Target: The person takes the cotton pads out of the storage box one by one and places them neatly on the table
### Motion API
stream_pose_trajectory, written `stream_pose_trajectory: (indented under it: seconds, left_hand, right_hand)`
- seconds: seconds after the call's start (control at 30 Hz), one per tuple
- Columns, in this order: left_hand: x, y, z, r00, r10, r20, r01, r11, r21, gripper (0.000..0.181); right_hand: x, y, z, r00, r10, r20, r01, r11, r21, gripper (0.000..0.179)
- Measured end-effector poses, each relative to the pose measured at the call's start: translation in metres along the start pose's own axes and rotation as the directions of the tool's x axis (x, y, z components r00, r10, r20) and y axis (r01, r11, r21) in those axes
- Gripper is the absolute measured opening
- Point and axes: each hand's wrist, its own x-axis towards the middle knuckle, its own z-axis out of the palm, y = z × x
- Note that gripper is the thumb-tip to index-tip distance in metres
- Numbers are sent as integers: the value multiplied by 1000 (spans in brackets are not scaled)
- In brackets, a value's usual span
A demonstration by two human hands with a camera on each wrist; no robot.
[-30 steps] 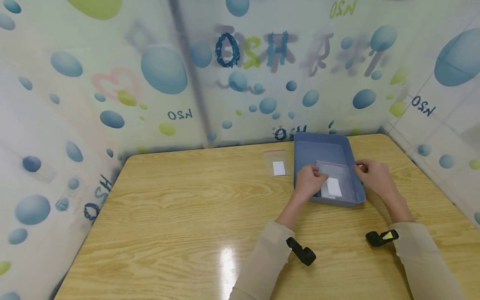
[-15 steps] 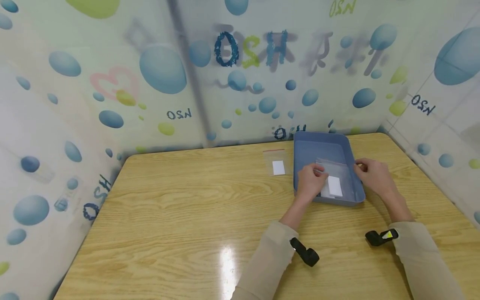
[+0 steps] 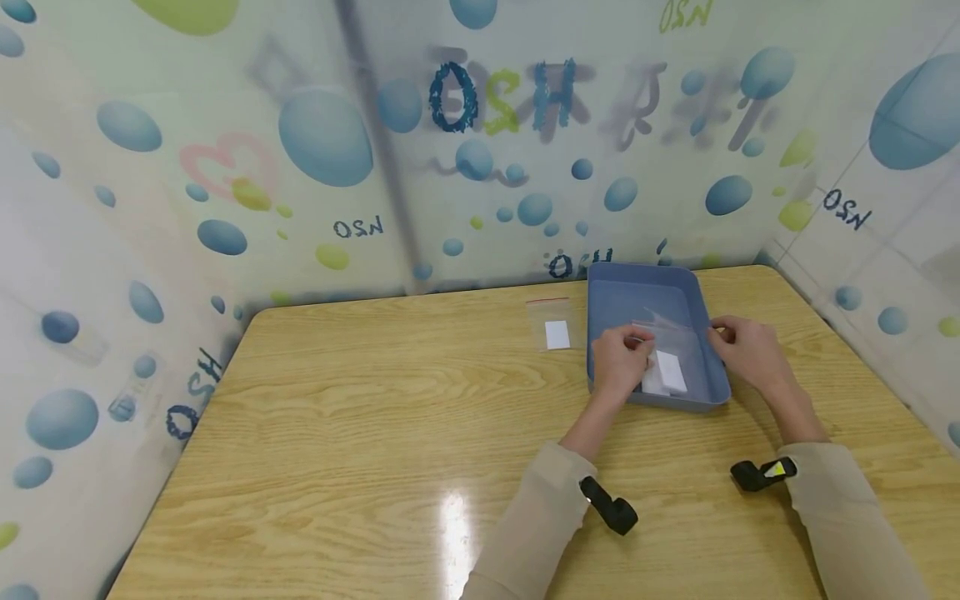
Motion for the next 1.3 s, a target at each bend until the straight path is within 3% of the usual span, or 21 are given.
stream_pose_trajectory:
  seconds: [0.33, 0.7, 1.07, 1.3]
  left_hand:
    - [0, 2, -6, 998, 54, -17, -55, 995, -86, 5]
    - [7, 3, -19, 995, 97, 19, -90, 971, -222, 9]
    - [13, -2, -39, 988, 153, -11, -152, 967, -203, 9]
    - [18, -4, -54, 988, 147, -36, -152, 968, -202, 9]
  right_hand:
    - [-1, -1, 0, 1000, -10, -6, 10, 1000, -2, 30]
    - [0, 1, 0, 1000, -9, -6, 9, 1000, -8, 30]
    - [-2, 2, 0, 1000, -21, 3, 21, 1000, -2, 30]
    - [-1, 2, 1, 1000, -23, -4, 23, 1000, -3, 30]
